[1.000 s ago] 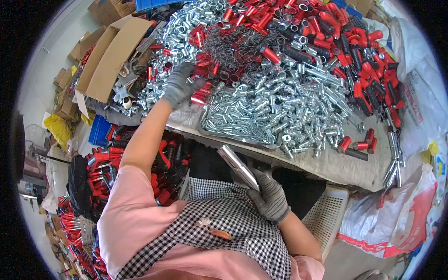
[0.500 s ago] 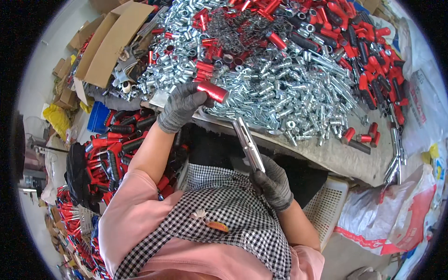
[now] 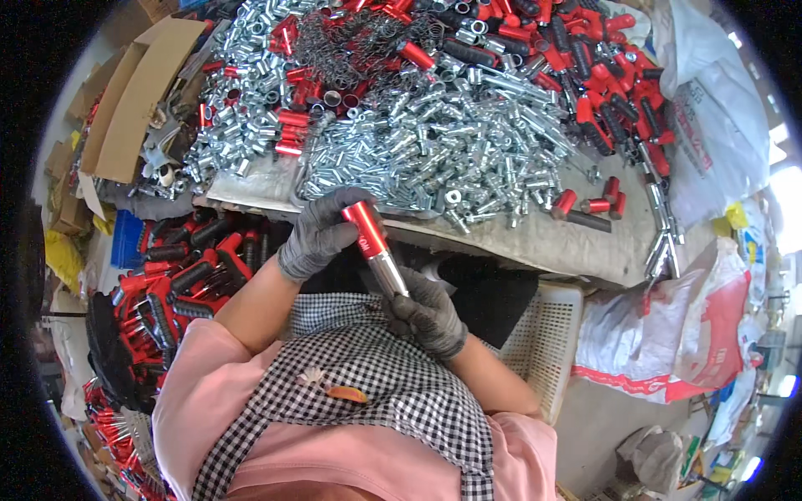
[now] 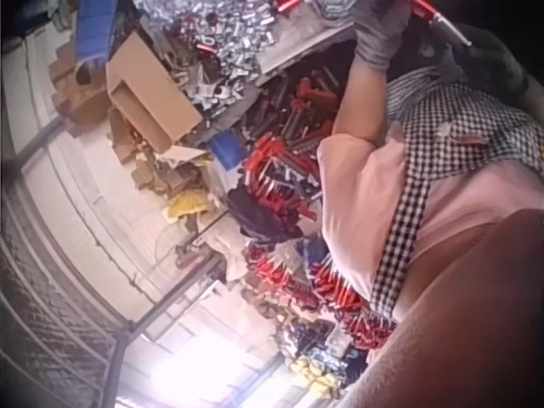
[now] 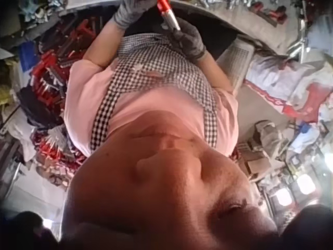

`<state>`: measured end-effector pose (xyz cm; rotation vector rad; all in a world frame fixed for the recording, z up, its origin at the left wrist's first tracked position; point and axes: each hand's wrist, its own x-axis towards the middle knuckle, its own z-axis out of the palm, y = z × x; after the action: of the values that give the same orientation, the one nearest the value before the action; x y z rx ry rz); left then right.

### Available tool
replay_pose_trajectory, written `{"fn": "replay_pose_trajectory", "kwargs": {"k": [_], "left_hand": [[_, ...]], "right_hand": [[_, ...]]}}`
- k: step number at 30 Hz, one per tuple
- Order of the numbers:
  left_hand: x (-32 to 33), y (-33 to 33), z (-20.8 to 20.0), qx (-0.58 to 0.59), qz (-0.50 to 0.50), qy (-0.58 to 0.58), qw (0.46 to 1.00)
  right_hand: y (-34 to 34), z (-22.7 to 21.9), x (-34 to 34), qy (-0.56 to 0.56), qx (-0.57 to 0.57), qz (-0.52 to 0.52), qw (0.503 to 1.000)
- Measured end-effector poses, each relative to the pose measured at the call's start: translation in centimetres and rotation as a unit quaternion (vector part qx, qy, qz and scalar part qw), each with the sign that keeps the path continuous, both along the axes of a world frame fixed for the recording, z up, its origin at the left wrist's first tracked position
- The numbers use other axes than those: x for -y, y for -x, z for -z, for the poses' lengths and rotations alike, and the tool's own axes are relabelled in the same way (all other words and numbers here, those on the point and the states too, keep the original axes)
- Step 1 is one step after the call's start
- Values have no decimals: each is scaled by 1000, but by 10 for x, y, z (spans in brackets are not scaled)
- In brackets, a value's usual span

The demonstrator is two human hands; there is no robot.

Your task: The recorder is assembling metal bolts by sliding red plastic sleeves onto them and organizing the finished parts into a tray.

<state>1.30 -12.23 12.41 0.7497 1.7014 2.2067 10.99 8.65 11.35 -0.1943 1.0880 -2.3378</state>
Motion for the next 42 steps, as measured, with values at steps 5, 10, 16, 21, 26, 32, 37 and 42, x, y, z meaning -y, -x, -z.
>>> {"fn": "replay_pose_trajectory", "kwargs": {"k": [5, 10, 16, 21, 26, 32, 37, 42], "left_hand": [[-22, -13, 4, 167, 38, -168, 971], [-30, -26, -8, 148, 43, -149, 977], [-15, -45, 19, 146, 24, -63, 987], [-12, -53, 31, 285, 68, -142, 946], [-28, -49, 30, 340, 108, -182, 916], [-30, -51, 24, 366, 75, -175, 911], [-11, -43, 5, 329, -4, -97, 939], [-4, -41, 6, 280, -26, -55, 958]], "right_hand": [[-3, 1, 18, 37, 1, 4, 999], [8, 10, 19, 15, 2, -66, 998], [42, -9, -6, -278, -167, -233, 917], [120, -77, -25, -697, -491, -46, 521], [231, -78, -9, -839, -445, 85, 303], [284, -91, -3, -886, -343, -76, 301], [287, -92, -21, -898, -344, -78, 263], [284, -85, -42, -891, -398, -28, 216]]}}
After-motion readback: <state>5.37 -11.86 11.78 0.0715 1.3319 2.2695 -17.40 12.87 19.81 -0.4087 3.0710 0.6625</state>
